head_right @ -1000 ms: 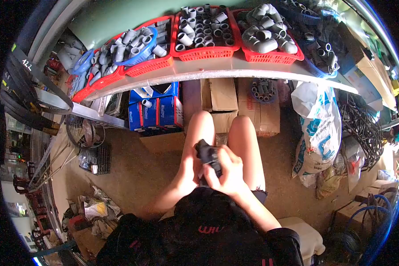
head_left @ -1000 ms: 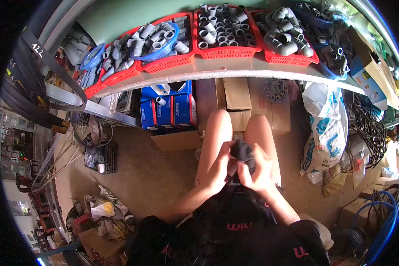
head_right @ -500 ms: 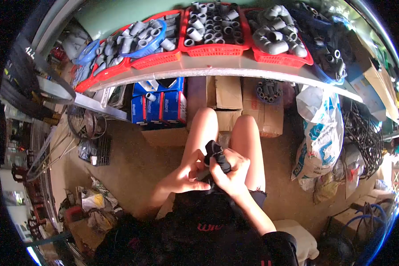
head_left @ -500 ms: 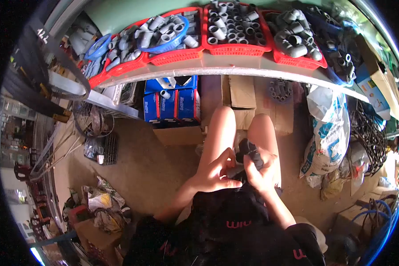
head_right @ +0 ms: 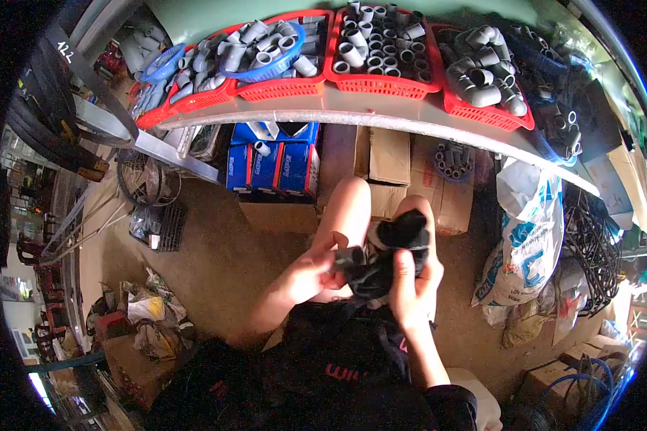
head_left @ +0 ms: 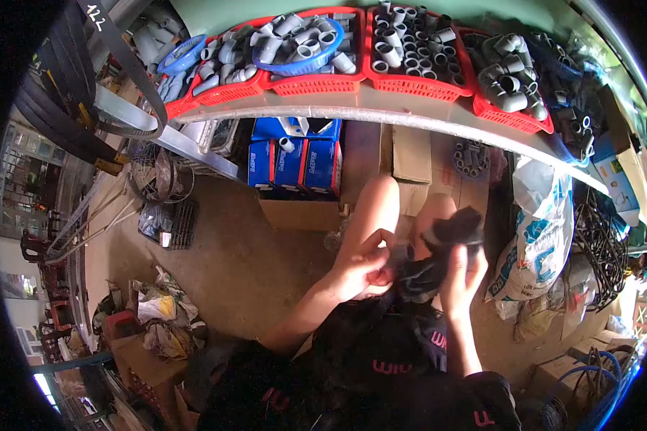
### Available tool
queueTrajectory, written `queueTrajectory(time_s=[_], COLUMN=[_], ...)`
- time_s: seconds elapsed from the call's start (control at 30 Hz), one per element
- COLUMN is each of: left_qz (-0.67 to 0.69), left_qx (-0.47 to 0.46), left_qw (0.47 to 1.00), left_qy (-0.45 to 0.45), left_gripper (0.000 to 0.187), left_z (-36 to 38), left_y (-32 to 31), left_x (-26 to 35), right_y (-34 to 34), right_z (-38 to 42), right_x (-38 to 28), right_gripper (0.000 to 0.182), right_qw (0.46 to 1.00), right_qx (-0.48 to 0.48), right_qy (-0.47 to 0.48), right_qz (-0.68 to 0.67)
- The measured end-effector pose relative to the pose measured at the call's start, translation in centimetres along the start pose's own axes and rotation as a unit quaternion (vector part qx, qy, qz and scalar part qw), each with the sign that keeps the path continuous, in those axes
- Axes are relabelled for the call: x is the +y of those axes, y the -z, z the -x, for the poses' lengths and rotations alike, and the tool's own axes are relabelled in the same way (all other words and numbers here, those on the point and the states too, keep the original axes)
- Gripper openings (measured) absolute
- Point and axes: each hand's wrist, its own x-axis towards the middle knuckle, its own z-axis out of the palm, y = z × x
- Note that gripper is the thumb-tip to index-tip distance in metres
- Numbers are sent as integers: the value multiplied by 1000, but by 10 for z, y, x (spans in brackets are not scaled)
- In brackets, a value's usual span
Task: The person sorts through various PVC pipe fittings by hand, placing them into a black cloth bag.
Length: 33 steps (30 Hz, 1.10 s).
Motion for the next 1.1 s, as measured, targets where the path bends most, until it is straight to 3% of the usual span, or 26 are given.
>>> queueTrajectory(time_s=[0.03,0.07,0.1,0.2,0.23,0.27,0.3,0.33,0.43,0.47,0.5,0.53,0.63,0.83,1.1], left_qz=[64,83,100,68,-112,-85,-107,-128,-329,-368,-376,-383,-392,-372,-381], left_qx=[121,43,-37,201,347,355,344,332,253,264,262,258,233,197,191], left_qw=[990,993,988,974,930,919,910,899,878,864,868,871,884,906,901], left_qy=[-45,-76,-107,-85,-39,-150,-203,-256,-238,-218,-193,-167,-102,-45,-81], left_gripper=[32,35,39,31,28,27,27,27,27,25,25,25,28,28,33], left_z=[-2,-4,-8,-9,-16,-22,-22,-22,-11,-12,-11,-10,-7,0,1], left_y=[-10,2,10,-18,-40,-42,-42,-45,-42,-41,-41,-40,-37,-38,-40], left_x=[-6,-7,-6,-4,-6,-33,-42,-49,-41,-40,-38,-36,-34,-32,-30], right_y=[2,10,13,8,0,-8,-20,-19,-16,-16,-17,-10,-10,-6,-8], right_z=[3,6,12,20,12,5,5,6,13,16,14,10,14,15,15], right_x=[1,2,16,-5,-2,0,0,3,3,14,18,10,15,3,0], right_gripper=[24,29,35,51,54,56,56,55,40,36,32,29,15,14,17], right_qw=[998,997,986,989,989,963,938,940,938,948,956,961,972,975,980], right_qx=[54,42,100,-61,-139,-194,-204,-197,-105,-81,-55,-115,-46,-89,-108], right_qy=[7,-31,-81,-45,46,152,246,234,261,251,242,181,163,72,41], right_qz=[11,-63,-104,-130,-4,106,136,152,201,177,153,176,165,191,160])
